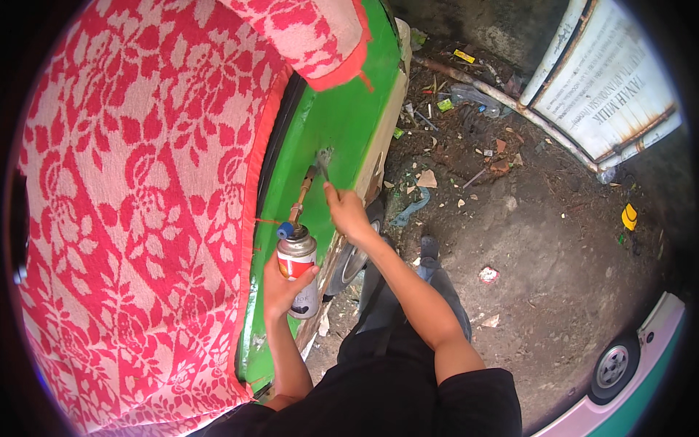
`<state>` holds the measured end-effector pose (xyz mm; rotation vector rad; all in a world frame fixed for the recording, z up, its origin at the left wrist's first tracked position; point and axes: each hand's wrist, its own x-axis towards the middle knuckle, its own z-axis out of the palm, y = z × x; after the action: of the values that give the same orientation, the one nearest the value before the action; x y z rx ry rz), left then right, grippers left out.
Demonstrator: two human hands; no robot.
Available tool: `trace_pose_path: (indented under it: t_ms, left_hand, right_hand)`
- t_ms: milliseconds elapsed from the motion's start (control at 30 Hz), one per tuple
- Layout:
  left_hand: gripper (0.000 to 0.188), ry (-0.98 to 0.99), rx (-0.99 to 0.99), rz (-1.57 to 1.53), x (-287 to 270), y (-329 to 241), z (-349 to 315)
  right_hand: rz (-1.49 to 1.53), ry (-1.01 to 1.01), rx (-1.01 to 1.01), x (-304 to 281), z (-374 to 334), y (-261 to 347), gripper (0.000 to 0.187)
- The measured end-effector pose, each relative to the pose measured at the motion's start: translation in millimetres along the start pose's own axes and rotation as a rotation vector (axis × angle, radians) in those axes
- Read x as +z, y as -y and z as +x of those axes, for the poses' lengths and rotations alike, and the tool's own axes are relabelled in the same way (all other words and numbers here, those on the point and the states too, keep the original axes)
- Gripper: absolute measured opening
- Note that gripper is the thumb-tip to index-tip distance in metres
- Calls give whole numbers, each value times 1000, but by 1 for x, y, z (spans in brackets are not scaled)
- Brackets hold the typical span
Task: The person uses a scraper to remove paint from a green metal surface while holding a spray can in the other hand. The person repeatedly scrapes the same area without visible progress.
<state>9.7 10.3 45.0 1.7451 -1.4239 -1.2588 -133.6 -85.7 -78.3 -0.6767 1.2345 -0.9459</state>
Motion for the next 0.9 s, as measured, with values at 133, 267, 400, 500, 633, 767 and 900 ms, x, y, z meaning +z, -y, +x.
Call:
trace_pose_path:
  t_ms: [133,267,400,500,633,767,900]
  left_hand:
    - [56,11,13,9,-3,4,-2]
    - [56,3,-15,-27,-1,5,-4]
    - [56,24,10,-13,0,6,-2]
    - [55,11,10,-29,1,7,-3]
    - [56,31,-15,14,-3,2,-1]
    - [59,52,-27,-52,-1,1,0]
    - [59,46,0,-4,-3,8,1]
  right_hand:
    - [25,6,58,-10,10,4,58]
    - [-3,10,52,-7,7,5,59]
    - [-7,-47,-9,-4,14,-5,60]
    - [-112,-89,-216,15,-4,-15,59]
    - [81,-87,70,-7,34,4,59]
    - [-81,-122,-230,10,12,-23,56]
    - [263,19,74,-7,18,14,54]
